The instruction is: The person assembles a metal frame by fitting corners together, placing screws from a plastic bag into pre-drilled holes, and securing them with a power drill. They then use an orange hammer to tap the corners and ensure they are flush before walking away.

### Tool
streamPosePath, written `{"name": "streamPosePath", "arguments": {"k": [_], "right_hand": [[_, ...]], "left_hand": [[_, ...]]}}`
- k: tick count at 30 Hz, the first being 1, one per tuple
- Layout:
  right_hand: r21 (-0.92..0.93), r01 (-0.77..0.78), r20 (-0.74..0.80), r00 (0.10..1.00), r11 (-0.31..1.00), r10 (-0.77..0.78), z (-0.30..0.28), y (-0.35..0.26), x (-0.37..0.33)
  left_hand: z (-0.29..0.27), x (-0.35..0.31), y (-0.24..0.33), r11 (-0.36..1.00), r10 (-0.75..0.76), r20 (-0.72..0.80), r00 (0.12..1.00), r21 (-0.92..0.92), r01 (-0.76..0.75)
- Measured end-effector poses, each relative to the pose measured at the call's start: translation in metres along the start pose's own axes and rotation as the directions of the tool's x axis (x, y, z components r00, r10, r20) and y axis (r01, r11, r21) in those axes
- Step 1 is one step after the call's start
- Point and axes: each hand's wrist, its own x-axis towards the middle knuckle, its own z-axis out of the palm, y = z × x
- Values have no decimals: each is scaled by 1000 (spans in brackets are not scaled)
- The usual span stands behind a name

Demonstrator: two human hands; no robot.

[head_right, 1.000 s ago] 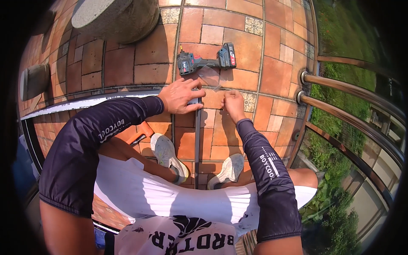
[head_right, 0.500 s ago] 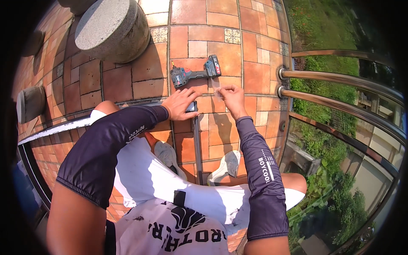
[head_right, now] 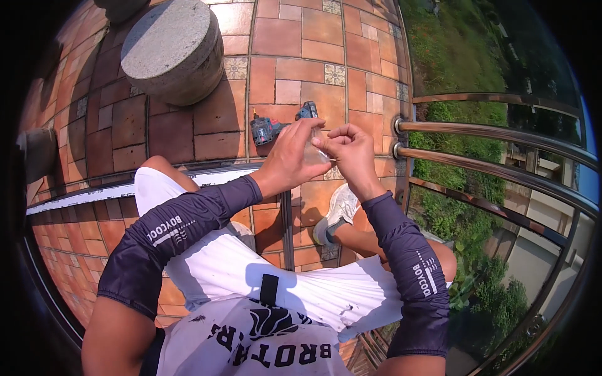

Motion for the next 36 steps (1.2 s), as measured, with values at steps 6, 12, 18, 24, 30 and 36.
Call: {"name": "streamPosePath", "arguments": {"k": [6,12,18,24,30,36], "right_hand": [[288,-53,118,993,956,20,-12,7,4],[68,124,100,986,990,-130,-22,-6,-1],[-104,291,11,957,951,-291,-27,-4,-10],[-548,502,217,858,669,-466,-33,-8,-12],[-205,125,206,975,971,-82,-48,0,-4],[292,17,165,984,956,-68,-64,22,21]], "left_hand": [[-12,10,-7,996,26,25,999,-88,-23],[-7,20,-7,976,46,60,997,-215,-33],[-1,30,-1,982,103,28,994,-160,-97],[0,33,-8,982,164,131,978,-112,-150],[0,46,3,976,216,164,963,-37,-213],[2,45,-32,86,-487,470,736,-813,576]]}}
